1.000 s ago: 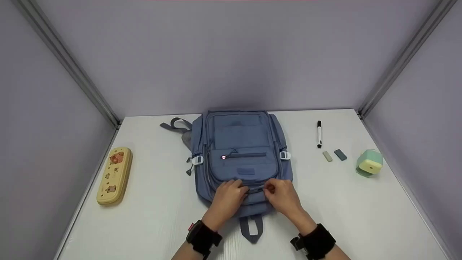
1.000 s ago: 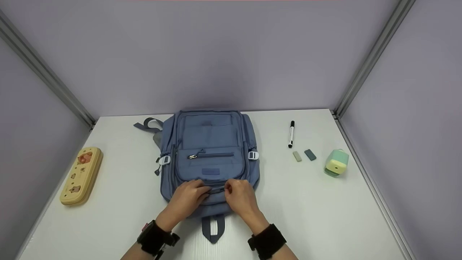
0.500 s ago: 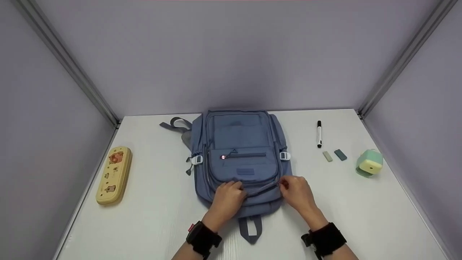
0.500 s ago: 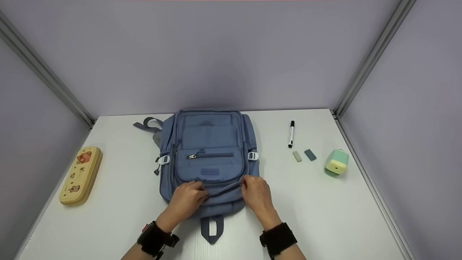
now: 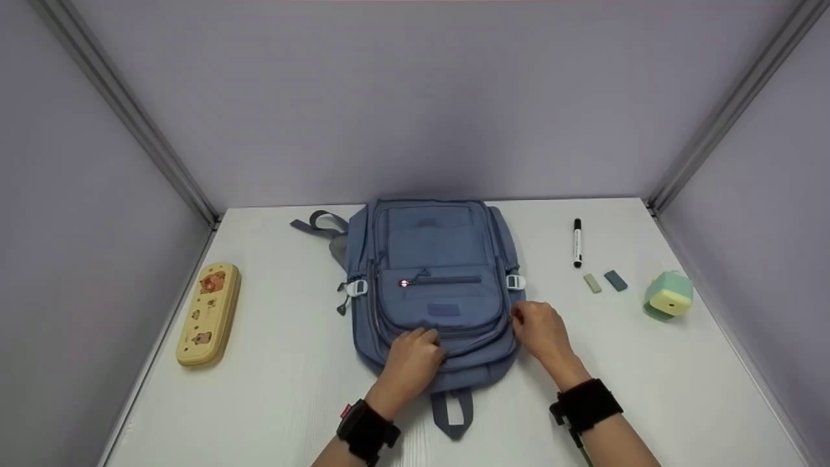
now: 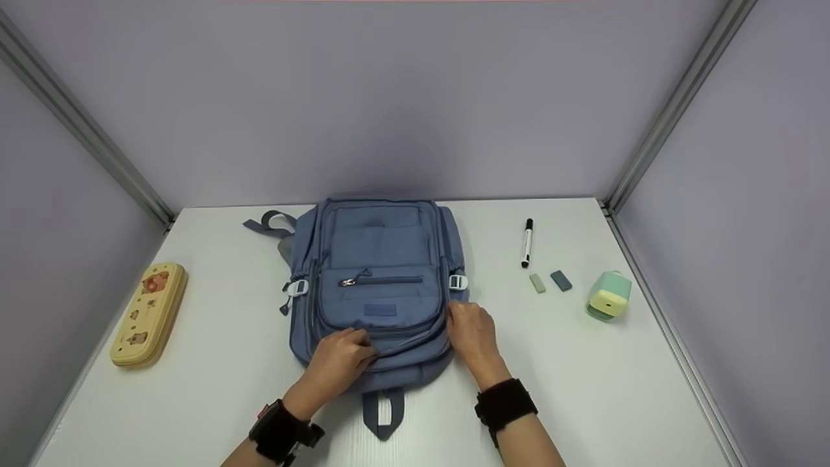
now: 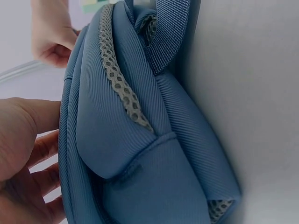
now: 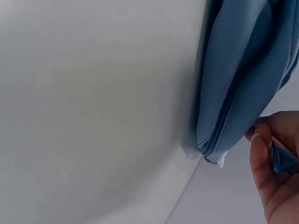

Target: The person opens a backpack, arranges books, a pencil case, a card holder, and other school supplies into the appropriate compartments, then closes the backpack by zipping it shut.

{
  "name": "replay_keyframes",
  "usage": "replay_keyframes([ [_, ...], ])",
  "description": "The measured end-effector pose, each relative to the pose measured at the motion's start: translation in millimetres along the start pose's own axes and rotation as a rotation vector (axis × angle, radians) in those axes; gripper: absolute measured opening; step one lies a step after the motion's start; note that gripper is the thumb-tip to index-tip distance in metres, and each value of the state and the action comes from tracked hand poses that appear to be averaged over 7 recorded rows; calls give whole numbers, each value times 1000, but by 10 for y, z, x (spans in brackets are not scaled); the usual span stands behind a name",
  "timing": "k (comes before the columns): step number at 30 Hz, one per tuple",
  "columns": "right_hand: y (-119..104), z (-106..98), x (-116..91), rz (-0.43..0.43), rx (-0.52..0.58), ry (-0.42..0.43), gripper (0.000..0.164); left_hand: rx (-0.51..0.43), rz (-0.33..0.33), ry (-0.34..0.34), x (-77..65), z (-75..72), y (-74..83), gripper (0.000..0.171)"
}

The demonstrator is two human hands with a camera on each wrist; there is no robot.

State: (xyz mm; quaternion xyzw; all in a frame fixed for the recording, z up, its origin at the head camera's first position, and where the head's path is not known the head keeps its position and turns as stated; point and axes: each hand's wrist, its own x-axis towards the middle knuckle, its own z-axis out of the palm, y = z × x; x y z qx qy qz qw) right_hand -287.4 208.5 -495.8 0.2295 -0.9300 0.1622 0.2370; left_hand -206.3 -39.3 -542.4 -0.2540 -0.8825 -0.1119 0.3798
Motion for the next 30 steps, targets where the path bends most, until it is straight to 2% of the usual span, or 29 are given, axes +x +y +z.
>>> replay_keyframes([
  [4, 49, 35, 77, -23, -16, 5, 14, 0, 7, -9, 0, -5, -4, 18],
  [11, 140, 86, 248, -82, -52, 60, 16, -2, 17, -13, 0, -10, -12, 17],
  [21, 230, 164, 565, -69, -66, 68, 14, 2, 17, -23, -4, -16, -15, 15],
  [30, 261, 210, 782, -43, -78, 48, 18, -52, -11, -62, -15, -37, 11, 15],
])
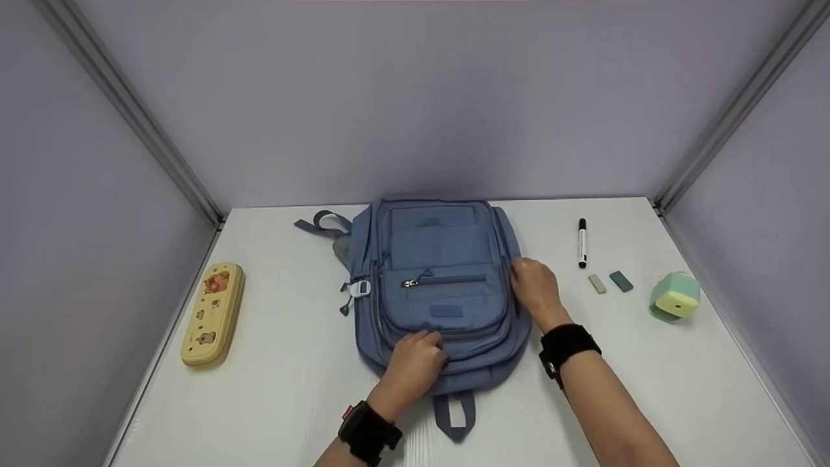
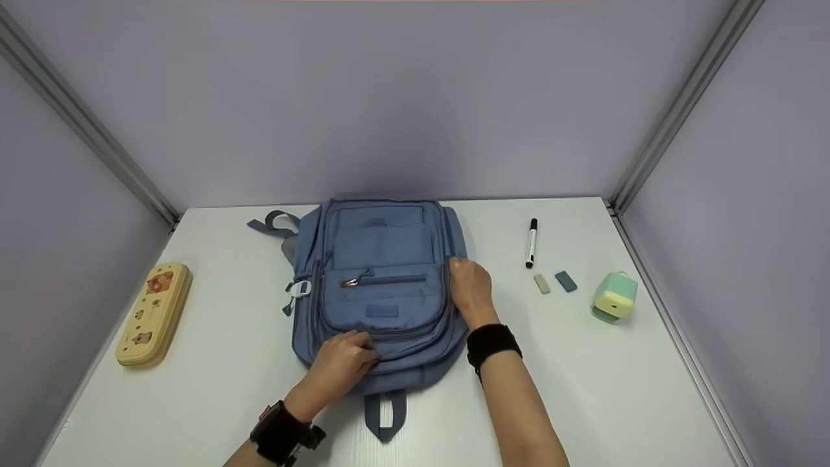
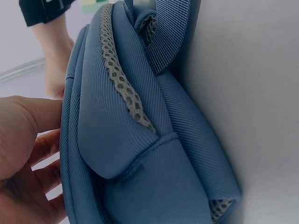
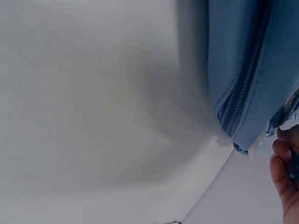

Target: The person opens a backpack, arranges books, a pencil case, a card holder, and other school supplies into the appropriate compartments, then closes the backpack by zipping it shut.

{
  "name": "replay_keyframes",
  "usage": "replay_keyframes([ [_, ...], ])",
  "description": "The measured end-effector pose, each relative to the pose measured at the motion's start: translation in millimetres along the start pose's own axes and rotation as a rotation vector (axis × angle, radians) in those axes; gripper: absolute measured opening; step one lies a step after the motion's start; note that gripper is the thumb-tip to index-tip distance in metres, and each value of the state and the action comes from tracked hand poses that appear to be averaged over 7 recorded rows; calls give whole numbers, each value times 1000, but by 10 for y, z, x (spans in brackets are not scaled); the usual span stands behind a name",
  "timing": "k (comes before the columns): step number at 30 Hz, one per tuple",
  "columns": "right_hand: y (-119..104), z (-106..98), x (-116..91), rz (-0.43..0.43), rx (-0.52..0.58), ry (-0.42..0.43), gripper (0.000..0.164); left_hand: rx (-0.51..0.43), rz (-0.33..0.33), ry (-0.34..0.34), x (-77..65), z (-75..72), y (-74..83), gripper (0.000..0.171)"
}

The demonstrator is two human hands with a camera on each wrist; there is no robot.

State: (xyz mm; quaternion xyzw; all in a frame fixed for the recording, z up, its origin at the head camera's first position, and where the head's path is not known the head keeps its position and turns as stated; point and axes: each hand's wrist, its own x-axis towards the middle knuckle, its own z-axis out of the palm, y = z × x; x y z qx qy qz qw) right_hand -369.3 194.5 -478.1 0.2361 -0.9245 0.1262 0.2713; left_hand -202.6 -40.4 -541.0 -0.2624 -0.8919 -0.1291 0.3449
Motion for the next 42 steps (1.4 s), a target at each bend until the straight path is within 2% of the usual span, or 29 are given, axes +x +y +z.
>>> replay_keyframes([
  [8, -5, 18, 174, -7, -31, -25, 20, 6, 14, 1, -19, -33, 7, 14],
  [15, 48, 21, 199, 18, -60, -54, 16, 4, 32, -10, -29, -42, 18, 13],
  [23, 55, -2, 130, -7, -112, -137, 3, -106, 15, -103, -42, -82, -46, 6],
  [26, 32, -54, 58, -24, -149, -144, 11, -134, 22, -138, -63, -101, -118, 2],
  [29, -28, -125, -47, -61, -133, -147, 17, -171, 10, -133, -118, -125, -240, 7],
  [33, -144, -220, -273, -151, -13, -186, 21, -223, -21, -75, -236, -178, -428, 10],
  [36, -227, -248, -471, -221, 68, -232, 27, -239, -42, -58, -313, -219, -531, 8],
  [42, -358, -218, -781, -355, 170, -281, 38, -231, -47, -43, -343, -222, -569, 6],
])
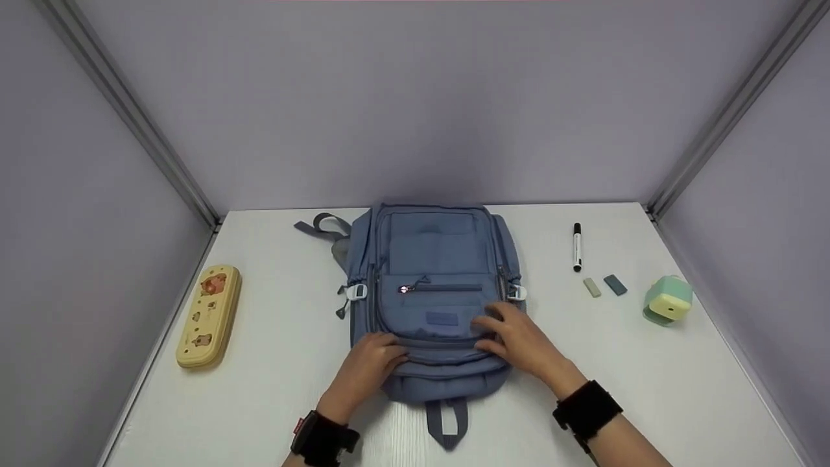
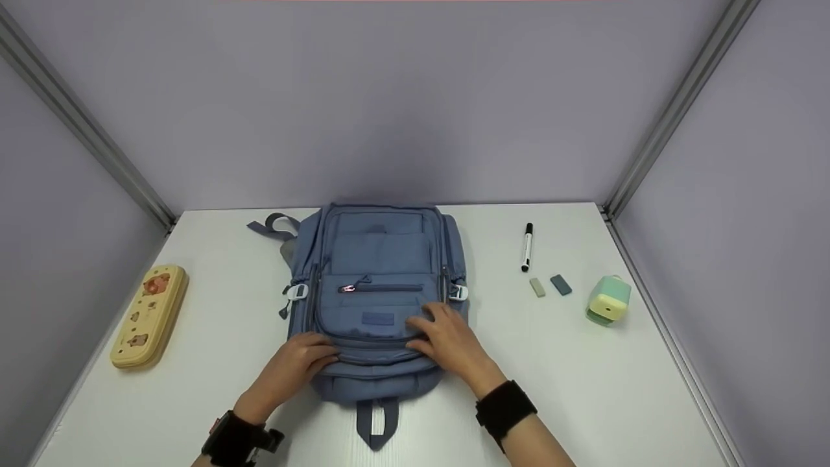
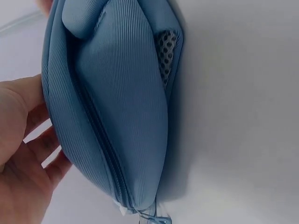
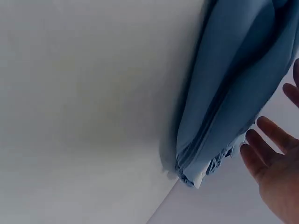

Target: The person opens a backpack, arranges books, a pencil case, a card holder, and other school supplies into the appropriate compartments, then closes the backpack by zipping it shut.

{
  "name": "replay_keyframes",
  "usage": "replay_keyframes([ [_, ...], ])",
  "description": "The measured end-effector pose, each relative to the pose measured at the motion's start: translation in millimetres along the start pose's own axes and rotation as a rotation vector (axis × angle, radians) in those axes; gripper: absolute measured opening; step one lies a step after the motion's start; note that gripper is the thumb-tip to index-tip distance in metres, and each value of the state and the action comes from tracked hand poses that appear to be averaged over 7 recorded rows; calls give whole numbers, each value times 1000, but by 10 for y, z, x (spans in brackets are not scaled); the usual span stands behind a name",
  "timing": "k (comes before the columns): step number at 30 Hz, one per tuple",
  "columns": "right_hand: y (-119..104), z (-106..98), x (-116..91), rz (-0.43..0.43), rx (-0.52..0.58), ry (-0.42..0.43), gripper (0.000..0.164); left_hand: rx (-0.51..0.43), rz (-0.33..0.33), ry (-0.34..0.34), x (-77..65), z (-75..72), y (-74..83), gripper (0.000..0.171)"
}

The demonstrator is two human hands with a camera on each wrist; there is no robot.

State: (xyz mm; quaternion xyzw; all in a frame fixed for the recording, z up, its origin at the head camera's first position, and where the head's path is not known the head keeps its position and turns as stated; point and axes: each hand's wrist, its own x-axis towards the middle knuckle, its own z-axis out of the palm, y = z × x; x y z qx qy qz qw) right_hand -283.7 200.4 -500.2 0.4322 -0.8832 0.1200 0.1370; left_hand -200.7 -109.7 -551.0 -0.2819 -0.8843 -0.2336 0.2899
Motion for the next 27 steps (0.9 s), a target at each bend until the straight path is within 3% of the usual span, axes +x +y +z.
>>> replay_keyframes([
  [5, -125, 100, -83, -106, 74, 7, 27, 6, 1, 75, 37, 17, 28, 4],
  [10, -176, 134, -112, -119, 108, 57, 9, -2, -17, 127, 72, -8, 72, 4],
  [16, -219, 97, -96, -142, 96, 109, 9, 13, -60, 141, 96, -47, 130, 5],
  [21, -259, 14, -49, -125, 84, 141, 10, 41, -79, 155, 128, -72, 174, 8],
  [27, -335, -203, 34, -53, 100, 144, 8, 20, -23, 180, 189, -171, 209, 7],
])
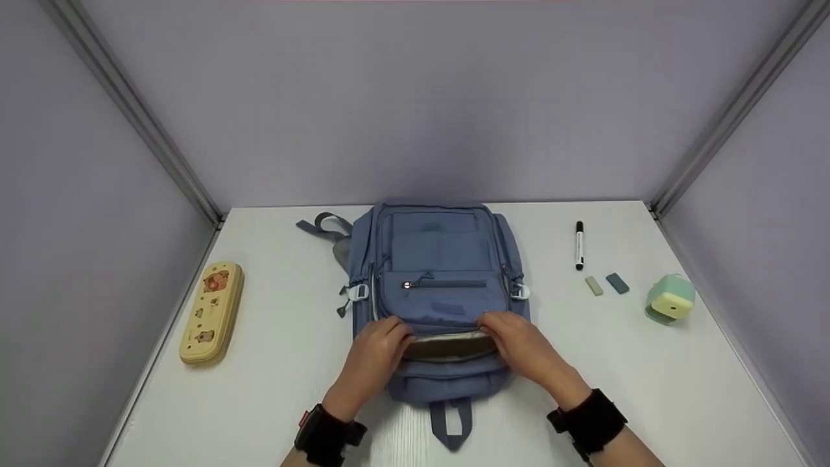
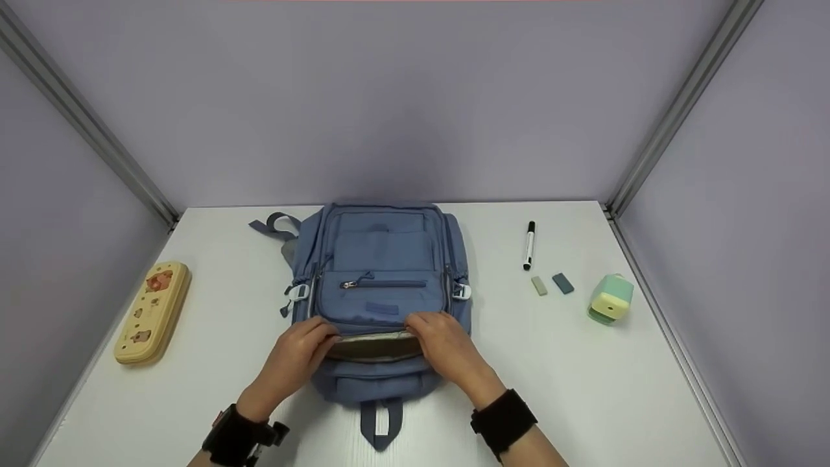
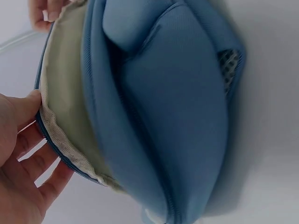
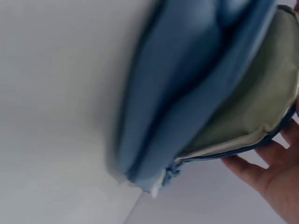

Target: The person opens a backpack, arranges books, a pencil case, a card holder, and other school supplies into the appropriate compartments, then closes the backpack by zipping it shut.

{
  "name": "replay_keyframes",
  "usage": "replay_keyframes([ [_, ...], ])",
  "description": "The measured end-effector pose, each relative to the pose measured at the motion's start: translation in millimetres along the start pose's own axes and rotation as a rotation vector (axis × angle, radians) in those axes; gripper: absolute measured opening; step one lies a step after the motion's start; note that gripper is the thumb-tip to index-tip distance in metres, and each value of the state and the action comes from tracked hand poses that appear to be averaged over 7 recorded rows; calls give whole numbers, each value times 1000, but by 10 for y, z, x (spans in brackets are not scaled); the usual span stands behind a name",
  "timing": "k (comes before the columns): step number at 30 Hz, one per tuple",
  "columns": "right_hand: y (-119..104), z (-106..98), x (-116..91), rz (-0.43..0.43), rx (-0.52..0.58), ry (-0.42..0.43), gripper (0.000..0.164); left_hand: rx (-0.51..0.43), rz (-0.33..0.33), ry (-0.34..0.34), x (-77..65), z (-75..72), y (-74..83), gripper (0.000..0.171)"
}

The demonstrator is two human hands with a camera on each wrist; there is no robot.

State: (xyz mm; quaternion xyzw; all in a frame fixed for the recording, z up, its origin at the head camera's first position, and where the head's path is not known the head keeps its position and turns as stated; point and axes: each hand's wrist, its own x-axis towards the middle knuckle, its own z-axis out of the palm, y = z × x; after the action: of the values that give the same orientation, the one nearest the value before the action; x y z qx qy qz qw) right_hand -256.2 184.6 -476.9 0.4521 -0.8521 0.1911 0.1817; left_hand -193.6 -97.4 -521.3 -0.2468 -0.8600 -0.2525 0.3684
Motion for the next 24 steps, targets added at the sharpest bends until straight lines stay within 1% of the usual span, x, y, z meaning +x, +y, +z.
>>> replay_keyframes([
  [4, -52, -146, 71, 45, -3, -22, 9, -19, 25, 0, 46, -63, -34, 15],
  [7, -58, -254, 112, 54, 23, -54, 11, -15, 23, -8, 69, -92, -113, 26],
  [9, -51, -325, 134, 58, 48, -85, 11, -7, 13, -26, 90, -107, -184, 34],
  [11, -35, -388, 149, 63, 72, -114, 12, -12, 3, -55, 123, -119, -256, 41],
  [14, -13, -464, 180, 75, 92, -135, 12, -44, -10, -123, 177, -121, -353, 50],
  [17, 1, -523, 227, 91, 100, -136, 12, -74, -11, -179, 232, -121, -403, 51],
  [19, 3, -560, 268, 101, 100, -134, 11, -60, -6, -194, 264, -117, -419, 49],
  [24, -2, -645, 371, 125, 78, -126, 9, 3, 1, -164, 342, -143, -411, 39],
])
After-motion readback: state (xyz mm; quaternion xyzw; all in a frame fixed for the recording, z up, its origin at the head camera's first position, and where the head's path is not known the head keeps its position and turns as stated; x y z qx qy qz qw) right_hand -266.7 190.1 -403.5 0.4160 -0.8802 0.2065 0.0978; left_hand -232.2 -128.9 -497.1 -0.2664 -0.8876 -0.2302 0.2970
